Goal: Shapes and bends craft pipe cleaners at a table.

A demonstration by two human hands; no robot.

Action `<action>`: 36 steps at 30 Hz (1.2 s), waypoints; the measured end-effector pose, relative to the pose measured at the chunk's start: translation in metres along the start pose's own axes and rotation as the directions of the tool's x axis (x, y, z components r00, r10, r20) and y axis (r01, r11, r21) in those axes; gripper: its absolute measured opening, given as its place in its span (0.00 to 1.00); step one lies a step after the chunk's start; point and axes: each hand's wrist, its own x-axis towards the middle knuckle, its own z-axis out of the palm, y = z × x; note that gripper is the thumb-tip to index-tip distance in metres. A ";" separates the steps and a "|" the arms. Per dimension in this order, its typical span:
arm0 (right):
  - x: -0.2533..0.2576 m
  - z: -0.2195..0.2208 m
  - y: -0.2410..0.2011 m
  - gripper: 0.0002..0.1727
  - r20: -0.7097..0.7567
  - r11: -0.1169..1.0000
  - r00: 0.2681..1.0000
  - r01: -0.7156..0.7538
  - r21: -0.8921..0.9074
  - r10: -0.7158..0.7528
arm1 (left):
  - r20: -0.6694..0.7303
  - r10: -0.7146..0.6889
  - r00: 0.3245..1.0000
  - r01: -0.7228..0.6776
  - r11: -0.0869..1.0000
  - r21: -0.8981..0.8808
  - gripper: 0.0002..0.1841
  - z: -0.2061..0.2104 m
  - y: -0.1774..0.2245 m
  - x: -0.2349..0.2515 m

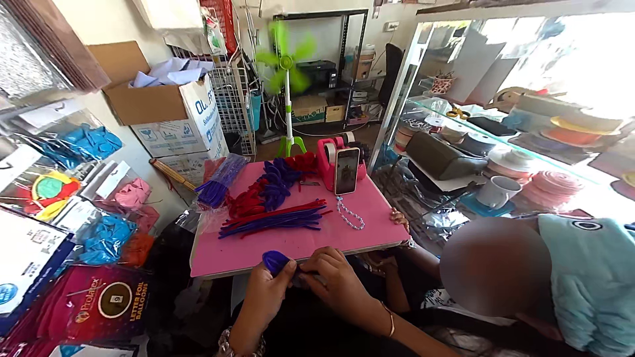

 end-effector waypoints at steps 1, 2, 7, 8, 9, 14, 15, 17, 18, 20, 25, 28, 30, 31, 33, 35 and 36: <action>0.004 -0.001 0.000 0.07 0.004 0.997 1.000 -0.028 0.075 0.028 | -0.010 0.002 1.000 -0.002 1.000 -0.022 0.03 0.000 0.004 0.001; 0.007 -0.002 -0.001 0.08 0.007 0.990 0.999 -0.041 0.132 0.041 | -0.023 0.007 1.000 -0.008 0.999 -0.040 0.03 -0.001 0.007 0.001; 0.008 -0.002 -0.008 0.08 -0.032 0.986 0.999 0.007 0.167 -0.002 | -0.043 0.040 0.998 -0.043 0.997 -0.066 0.03 -0.005 0.013 -0.005; 0.007 -0.002 -0.009 0.07 -0.036 0.987 0.999 0.010 0.161 -0.004 | -0.043 0.043 0.998 -0.045 0.997 -0.065 0.03 -0.006 0.013 -0.006; 0.006 -0.002 -0.010 0.06 -0.039 0.988 0.999 0.005 0.157 0.001 | -0.043 0.044 0.998 -0.047 0.997 -0.065 0.03 -0.006 0.013 -0.008; 0.007 0.000 -0.010 0.06 -0.059 0.997 0.995 0.078 -0.026 -0.080 | -0.036 0.026 0.999 -0.028 0.998 -0.054 0.02 -0.007 0.015 -0.008; 0.008 0.000 -0.010 0.06 -0.063 0.991 0.991 0.111 -0.080 -0.117 | -0.030 0.016 0.999 -0.017 0.998 -0.054 0.02 -0.007 0.016 -0.007; 0.010 -0.001 -0.008 0.06 -0.064 0.978 0.985 0.151 -0.144 -0.161 | -0.023 0.005 1.000 -0.007 0.998 -0.060 0.03 -0.006 0.017 -0.006; 0.010 -0.001 -0.008 0.06 -0.061 0.977 0.985 0.152 -0.152 -0.162 | -0.021 0.009 1.000 -0.011 0.998 -0.059 0.02 -0.005 0.016 -0.005; 0.010 -0.002 -0.008 0.07 -0.053 0.982 0.988 0.139 -0.127 -0.147 | -0.008 0.045 0.999 -0.045 0.998 -0.036 0.02 -0.005 0.012 -0.005; 0.005 -0.002 -0.010 0.06 -0.033 0.997 0.998 0.063 0.049 -0.061 | 0.013 0.213 0.977 -0.213 0.973 0.089 0.05 -0.006 -0.004 -0.004; 0.002 -0.002 -0.009 0.06 -0.014 0.997 0.999 0.042 0.069 -0.041 | -0.036 0.205 0.978 -0.202 0.977 0.074 0.05 -0.009 -0.001 -0.003; 0.001 -0.003 -0.008 0.07 -0.021 0.998 0.999 0.050 0.038 -0.049 | -0.046 0.182 0.982 -0.179 0.982 0.060 0.04 -0.009 0.002 -0.003; 0.002 -0.002 -0.008 0.08 -0.027 0.998 0.998 0.059 0.015 -0.058 | -0.040 0.175 0.984 -0.173 0.983 0.060 0.04 -0.008 0.002 -0.003; 0.003 -0.001 -0.008 0.09 -0.033 0.998 0.998 0.056 -0.010 -0.056 | -0.024 0.190 0.981 -0.188 0.979 0.084 0.04 -0.005 0.000 -0.004; 0.002 0.000 -0.008 0.07 -0.037 1.000 0.999 0.011 0.013 -0.011 | -0.025 0.242 0.970 -0.236 0.960 0.150 0.05 -0.002 -0.004 -0.004; 0.002 0.001 -0.008 0.06 -0.037 0.998 0.999 -0.032 0.057 0.034 | -0.029 0.280 0.960 -0.271 0.946 0.177 0.06 -0.001 -0.007 -0.004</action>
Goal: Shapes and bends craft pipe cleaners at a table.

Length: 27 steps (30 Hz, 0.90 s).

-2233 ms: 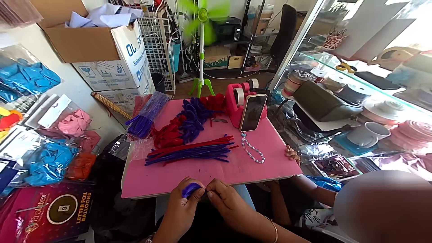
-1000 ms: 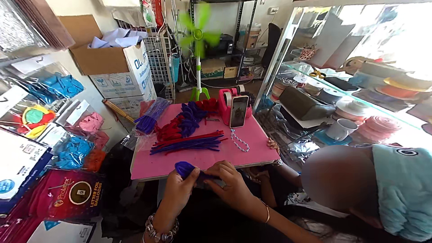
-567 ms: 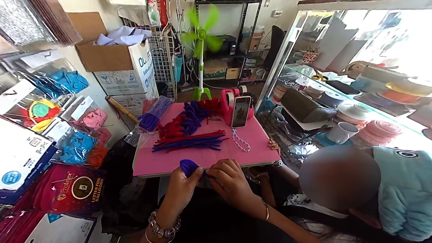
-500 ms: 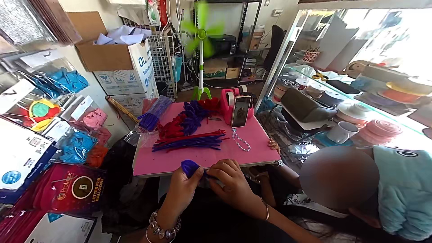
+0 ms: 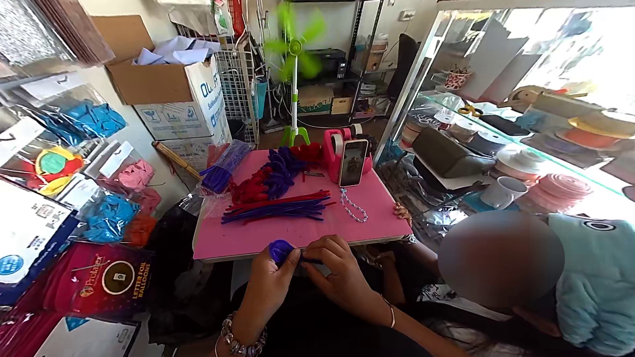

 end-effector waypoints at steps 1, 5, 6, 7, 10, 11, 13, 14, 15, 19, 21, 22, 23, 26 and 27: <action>0.000 0.000 -0.001 0.06 0.003 0.996 0.998 -0.062 0.068 0.062 | -0.009 0.043 0.999 -0.043 0.999 0.019 0.07 0.001 -0.003 0.000; 0.001 0.002 -0.005 0.08 0.020 0.937 0.968 -0.247 0.247 0.250 | -0.054 0.183 0.982 -0.179 0.981 0.069 0.09 0.003 -0.009 -0.001; 0.001 0.003 -0.005 0.08 0.003 0.938 0.967 -0.250 0.240 0.257 | -0.067 0.197 0.978 -0.192 0.978 0.077 0.08 0.004 -0.008 -0.001; 0.001 0.003 -0.005 0.08 -0.018 0.943 0.967 -0.242 0.226 0.253 | -0.078 0.205 0.976 -0.199 0.977 0.081 0.08 0.005 -0.008 -0.001; 0.001 0.006 -0.004 0.05 -0.098 0.966 0.972 -0.197 0.168 0.216 | -0.111 0.218 0.970 -0.209 0.974 0.086 0.08 0.009 -0.008 -0.001; 0.001 0.006 -0.004 0.04 -0.111 0.970 0.972 -0.189 0.154 0.207 | -0.116 0.221 0.968 -0.212 0.973 0.087 0.08 0.009 -0.008 -0.001; 0.000 0.006 -0.004 0.04 -0.111 0.969 0.972 -0.190 0.156 0.208 | -0.111 0.227 0.967 -0.217 0.971 0.101 0.08 0.011 -0.009 -0.001; 0.000 0.005 -0.004 0.04 -0.093 0.964 0.971 -0.201 0.177 0.220 | -0.102 0.233 0.967 -0.221 0.969 0.112 0.08 0.011 -0.009 -0.001; 0.001 0.005 -0.005 0.05 -0.066 0.951 0.968 -0.222 0.214 0.240 | -0.091 0.241 0.966 -0.229 0.965 0.124 0.08 0.011 -0.009 -0.001; 0.004 0.000 -0.010 0.04 0.131 0.780 0.922 -0.380 0.497 0.365 | -0.035 0.260 0.965 -0.254 0.960 0.117 0.09 0.007 -0.012 0.001; 0.006 -0.002 -0.010 0.04 0.246 0.626 0.877 -0.469 0.623 0.413 | -0.022 0.236 0.971 -0.236 0.971 0.028 0.08 0.003 -0.013 0.001; 0.006 -0.002 -0.008 0.05 0.294 0.534 0.859 -0.496 0.685 0.420 | -0.026 0.230 0.973 -0.231 0.973 -0.011 0.08 0.002 -0.013 0.001; 0.006 -0.001 -0.007 0.07 0.333 0.429 0.841 -0.512 0.744 0.427 | -0.038 0.236 0.971 -0.237 0.971 -0.030 0.07 0.001 -0.014 0.001; 0.008 -0.001 -0.007 0.11 0.429 0.193 0.777 -0.559 0.806 0.461 | -0.088 0.260 0.962 -0.264 0.964 -0.035 0.06 -0.002 -0.015 0.004; 0.009 -0.002 -0.007 0.11 0.450 0.173 0.771 -0.570 0.803 0.452 | -0.097 0.261 0.960 -0.266 0.963 -0.041 0.05 -0.003 -0.014 0.004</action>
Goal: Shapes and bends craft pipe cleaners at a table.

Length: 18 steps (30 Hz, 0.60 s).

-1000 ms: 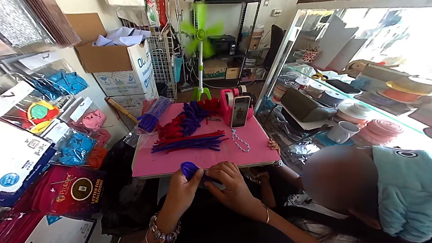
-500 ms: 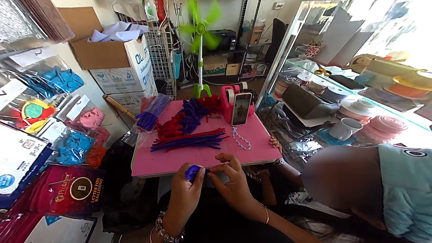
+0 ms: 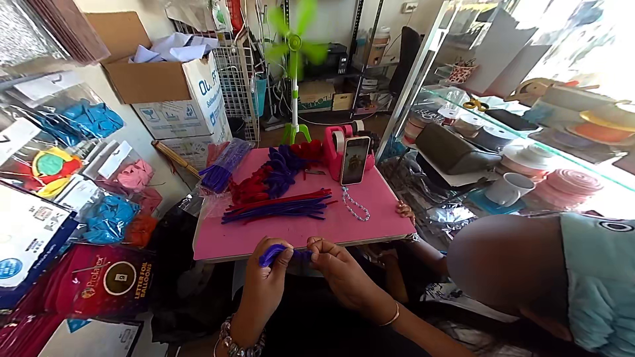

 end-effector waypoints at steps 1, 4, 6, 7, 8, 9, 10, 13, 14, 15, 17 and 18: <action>0.000 0.000 0.000 0.10 0.018 1.000 1.000 -0.003 -0.007 0.004 | -0.005 -0.006 1.000 0.006 1.000 -0.010 0.05 0.000 0.000 0.000; -0.001 -0.002 0.002 0.03 0.018 0.986 0.996 0.092 -0.136 -0.090 | 0.003 -0.040 0.999 0.040 0.998 -0.045 0.05 0.000 0.000 0.001; -0.001 -0.006 0.002 0.08 0.031 0.940 0.982 0.190 -0.282 -0.189 | 0.031 -0.100 0.995 0.102 0.992 -0.080 0.04 0.000 0.001 0.000; -0.001 -0.010 0.002 0.12 0.056 0.909 0.971 0.239 -0.341 -0.234 | 0.044 -0.149 0.988 0.153 0.982 -0.110 0.04 0.000 0.004 0.000; 0.000 -0.014 0.000 0.14 0.095 0.877 0.958 0.287 -0.384 -0.272 | 0.056 -0.203 0.978 0.209 0.968 -0.140 0.03 0.000 0.006 0.000; 0.000 -0.018 -0.004 0.15 0.146 0.847 0.944 0.330 -0.416 -0.296 | 0.069 -0.250 0.966 0.258 0.953 -0.161 0.04 -0.001 0.007 0.000; 0.000 -0.022 -0.009 0.15 0.204 0.819 0.929 0.368 -0.439 -0.308 | 0.084 -0.281 0.956 0.292 0.940 -0.176 0.04 -0.002 0.008 0.001; 0.001 -0.030 -0.021 0.17 0.338 0.729 0.893 0.442 -0.523 -0.298 | 0.144 -0.291 0.946 0.314 0.933 -0.174 0.04 -0.005 0.007 0.002; 0.001 -0.031 -0.024 0.16 0.351 0.692 0.890 0.448 -0.566 -0.289 | 0.169 -0.279 0.945 0.307 0.936 -0.170 0.04 -0.004 0.007 0.002; 0.000 -0.032 -0.025 0.14 0.352 0.657 0.890 0.453 -0.603 -0.290 | 0.192 -0.261 0.946 0.293 0.942 -0.165 0.03 -0.004 0.006 0.002; 0.000 -0.030 -0.026 0.08 0.332 0.625 0.897 0.442 -0.644 -0.292 | 0.215 -0.224 0.951 0.260 0.953 -0.156 0.03 -0.003 0.005 0.002; 0.001 -0.030 -0.027 0.07 0.316 0.633 0.906 0.424 -0.648 -0.283 | 0.213 -0.204 0.955 0.238 0.960 -0.148 0.03 -0.003 0.005 0.002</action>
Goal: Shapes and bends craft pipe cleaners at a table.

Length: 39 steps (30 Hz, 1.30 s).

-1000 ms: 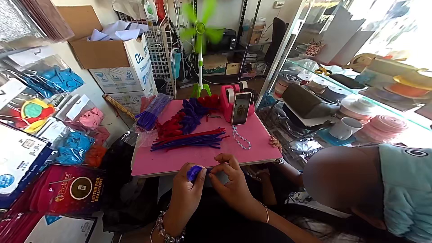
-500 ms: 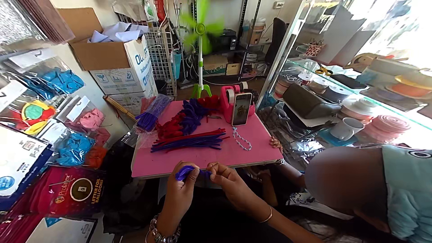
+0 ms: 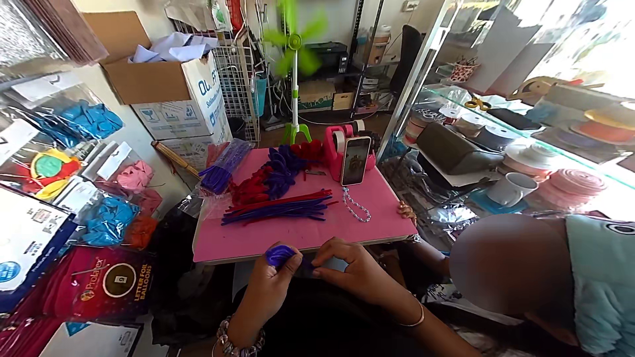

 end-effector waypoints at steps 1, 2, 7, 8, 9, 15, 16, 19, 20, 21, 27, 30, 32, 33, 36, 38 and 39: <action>0.001 0.000 -0.001 0.07 0.001 0.999 0.999 -0.033 0.027 0.033 | 0.000 0.026 1.000 -0.026 0.999 0.019 0.03 -0.001 -0.001 0.001; 0.001 -0.001 -0.002 0.07 0.016 0.994 0.997 -0.082 0.073 0.081 | 0.001 0.053 0.999 -0.053 0.998 0.032 0.04 -0.002 -0.001 0.001; 0.001 0.000 0.004 0.08 0.321 0.677 0.900 -0.434 0.594 0.295 | 0.036 0.218 0.975 -0.219 0.976 0.017 0.07 -0.004 -0.004 0.006; 0.000 0.004 0.007 0.10 0.394 0.519 0.876 -0.483 0.705 0.279 | 0.025 0.247 0.969 -0.247 0.969 -0.013 0.06 -0.003 -0.003 0.009; -0.001 0.011 0.010 0.10 0.451 0.375 0.857 -0.514 0.771 0.247 | 0.000 0.268 0.963 -0.268 0.963 -0.042 0.06 -0.002 -0.003 0.012; 0.000 0.038 -0.001 0.10 0.444 0.085 0.850 -0.483 0.871 0.283 | -0.228 0.357 0.906 -0.326 0.931 0.164 0.05 0.007 -0.008 0.023; 0.001 0.038 -0.005 0.10 0.372 0.129 0.846 -0.447 0.885 0.383 | -0.241 0.396 0.886 -0.339 0.908 0.248 0.05 0.005 -0.010 0.024; 0.005 0.040 -0.014 0.10 0.149 0.277 0.767 -0.396 0.876 0.624 | -0.237 0.481 0.844 -0.359 0.836 0.416 0.07 0.003 -0.014 0.024; 0.006 0.040 -0.014 0.10 0.123 0.287 0.744 -0.398 0.871 0.657 | -0.233 0.498 0.835 -0.362 0.817 0.449 0.07 0.004 -0.015 0.023; 0.006 0.041 -0.014 0.11 0.136 0.267 0.724 -0.414 0.870 0.676 | -0.233 0.515 0.825 -0.365 0.800 0.476 0.07 0.006 -0.015 0.023; 0.004 0.044 -0.014 0.13 0.498 -0.060 0.755 -0.526 0.849 0.427 | -0.195 0.602 0.774 -0.332 0.649 0.685 0.09 0.015 -0.004 0.028; 0.004 0.037 -0.013 0.11 0.428 -0.148 0.822 -0.402 0.903 0.377 | -0.111 0.641 0.760 -0.302 0.499 0.812 0.09 0.011 0.000 0.030; 0.002 0.034 -0.008 0.09 0.385 -0.237 0.868 -0.321 0.917 0.313 | -0.043 0.660 0.750 -0.315 0.413 0.854 0.09 0.012 0.000 0.030; 0.000 0.033 -0.006 0.09 0.370 -0.275 0.883 -0.294 0.916 0.289 | -0.011 0.664 0.748 -0.331 0.387 0.861 0.08 0.012 -0.001 0.029; -0.002 0.030 -0.002 0.13 0.322 -0.271 0.895 -0.242 0.932 0.308 | 0.107 0.679 0.726 -0.431 0.328 0.841 0.07 0.011 -0.001 0.027; 0.001 0.026 -0.008 0.21 0.270 -0.106 0.836 -0.250 0.962 0.478 | 0.175 0.685 0.707 -0.495 0.303 0.814 0.07 0.009 0.000 0.026; 0.005 0.024 -0.013 0.24 0.241 -0.012 0.780 -0.287 0.958 0.577 | 0.190 0.686 0.702 -0.515 0.305 0.801 0.07 0.008 -0.001 0.026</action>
